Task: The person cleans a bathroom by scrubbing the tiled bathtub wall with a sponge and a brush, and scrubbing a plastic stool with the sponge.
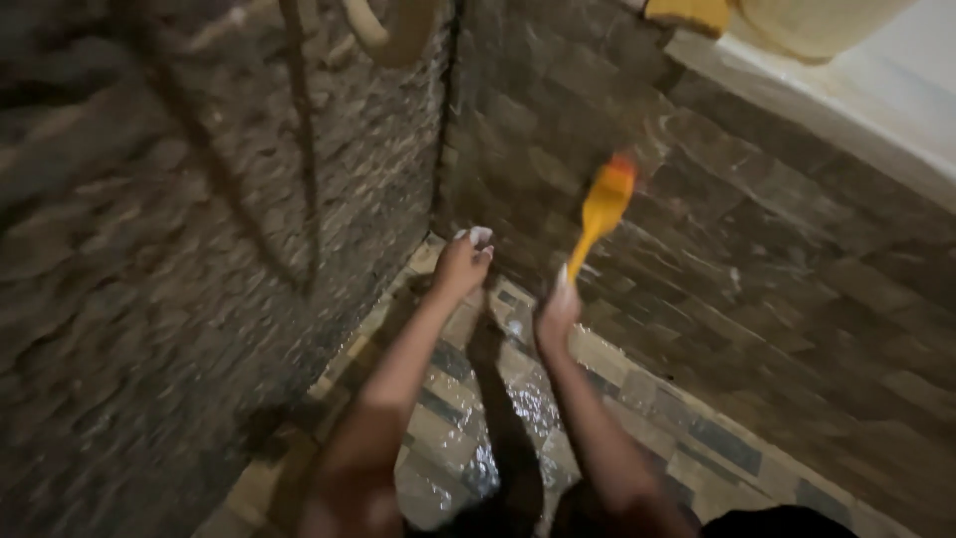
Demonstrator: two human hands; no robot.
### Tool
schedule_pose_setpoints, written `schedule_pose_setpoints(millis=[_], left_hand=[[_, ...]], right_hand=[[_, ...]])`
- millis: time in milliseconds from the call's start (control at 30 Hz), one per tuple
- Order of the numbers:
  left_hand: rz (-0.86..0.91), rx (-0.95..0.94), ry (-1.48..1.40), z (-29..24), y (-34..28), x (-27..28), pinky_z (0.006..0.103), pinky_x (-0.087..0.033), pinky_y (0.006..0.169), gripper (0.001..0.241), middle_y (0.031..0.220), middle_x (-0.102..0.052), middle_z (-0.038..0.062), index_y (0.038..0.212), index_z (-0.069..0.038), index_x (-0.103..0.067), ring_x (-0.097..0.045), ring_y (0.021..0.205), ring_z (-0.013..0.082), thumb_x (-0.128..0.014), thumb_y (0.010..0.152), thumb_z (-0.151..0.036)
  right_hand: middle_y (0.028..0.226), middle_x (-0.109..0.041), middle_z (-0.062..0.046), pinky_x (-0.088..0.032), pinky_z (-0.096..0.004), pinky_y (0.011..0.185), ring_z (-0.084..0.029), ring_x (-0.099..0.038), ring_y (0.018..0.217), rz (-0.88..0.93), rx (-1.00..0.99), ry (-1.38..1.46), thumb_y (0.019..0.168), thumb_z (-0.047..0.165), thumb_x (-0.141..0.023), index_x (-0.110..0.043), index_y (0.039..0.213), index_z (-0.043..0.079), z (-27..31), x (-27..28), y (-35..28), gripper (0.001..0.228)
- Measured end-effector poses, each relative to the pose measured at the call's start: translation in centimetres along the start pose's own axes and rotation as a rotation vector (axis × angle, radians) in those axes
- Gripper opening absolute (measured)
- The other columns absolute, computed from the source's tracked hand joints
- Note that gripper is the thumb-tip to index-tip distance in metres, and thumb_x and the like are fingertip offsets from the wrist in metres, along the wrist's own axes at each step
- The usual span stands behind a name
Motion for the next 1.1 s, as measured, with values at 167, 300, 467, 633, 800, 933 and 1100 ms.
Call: schedule_pose_setpoints(millis=[167, 300, 467, 633, 800, 933, 1100], left_hand=[[0.01, 0.012, -0.107, 0.8, 0.4, -1.4, 0.0371, -0.058, 0.082, 0.031, 0.11, -0.073, 0.016, 0.12, -0.003, -0.067, -0.074, 0.094, 0.029, -0.068, 0.091, -0.013], [0.005, 0.061, -0.012, 1.9, 0.3, -1.9, 0.0383, -0.057, 0.081, 0.028, 0.108, -0.073, 0.017, 0.118, -0.005, -0.07, -0.073, 0.093, 0.0311, -0.07, 0.091, -0.015], [-0.129, -0.051, -0.058, 0.0, 0.5, 1.8, 0.0384, -0.057, 0.083, 0.027, 0.109, -0.072, 0.018, 0.116, -0.003, -0.069, -0.072, 0.098, 0.0326, -0.069, 0.09, -0.011], [-0.103, 0.048, -0.089, 0.6, 0.6, 3.1, 0.0377, -0.057, 0.082, 0.025, 0.106, -0.073, 0.016, 0.115, -0.003, -0.068, -0.074, 0.095, 0.03, -0.067, 0.091, -0.012], [-0.126, 0.026, -0.094, 0.9, 0.7, 3.4, 0.037, -0.058, 0.082, 0.023, 0.105, -0.074, 0.016, 0.113, -0.003, -0.069, -0.074, 0.095, 0.0297, -0.068, 0.091, -0.013], [-0.128, 0.064, -0.127, 0.7, 1.2, 4.1, 0.0372, -0.057, 0.083, 0.025, 0.106, -0.074, 0.015, 0.115, -0.003, -0.068, -0.074, 0.095, 0.0295, -0.066, 0.092, -0.013], [-0.128, 0.025, -0.061, 1.2, 0.3, 3.5, 0.0377, -0.056, 0.085, 0.025, 0.107, -0.074, 0.016, 0.114, -0.003, -0.069, -0.072, 0.099, 0.0312, -0.067, 0.091, -0.013]], right_hand=[[0.063, -0.042, 0.0, -0.034, -0.034, 0.048, -0.011, -0.041, 0.053, 0.032, -0.297, 0.185, 0.113, 0.034, -0.044, -0.047, 0.084, 0.005, -6.2, 2.8, -5.5, 0.041], [0.074, -0.049, -0.005, -0.038, -0.035, 0.057, -0.014, -0.045, 0.067, -0.008, 0.325, -0.138, 0.117, 0.029, -0.039, -0.058, 0.112, -0.005, 1.5, -0.5, 3.3, 0.04], [0.067, -0.048, -0.008, -0.04, -0.039, 0.054, -0.017, -0.046, 0.063, 0.119, 0.035, -0.099, 0.11, 0.028, -0.048, -0.061, 0.101, -0.001, -2.4, -0.1, 1.6, 0.033], [0.065, -0.05, -0.009, -0.039, -0.039, 0.054, -0.02, -0.05, 0.059, 0.114, -0.147, -0.213, 0.109, 0.029, -0.044, -0.064, 0.11, -0.002, -6.6, 3.3, -4.8, 0.037], [0.081, -0.051, -0.006, -0.042, -0.037, 0.065, -0.017, -0.048, 0.076, 0.056, 0.214, -0.021, 0.113, 0.024, -0.047, -0.062, 0.111, -0.003, -0.2, -1.3, 5.0, 0.03], [0.071, -0.05, -0.002, -0.039, -0.036, 0.056, -0.014, -0.049, 0.065, 0.096, 0.131, -0.098, 0.107, 0.028, -0.045, -0.06, 0.104, 0.0, -3.0, 1.6, 2.1, 0.032], [0.068, -0.048, -0.008, -0.037, -0.038, 0.056, -0.015, -0.046, 0.064, 0.132, -0.148, -0.149, 0.112, 0.035, -0.048, -0.058, 0.087, -0.002, -5.0, 2.2, -3.3, 0.046]])
Point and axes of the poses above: each hand's wrist, its own y-axis towards the middle knuckle, its own x-axis out of the back of the hand, z = x × y, the point moved 9 cm from there along y, towards the middle knuckle
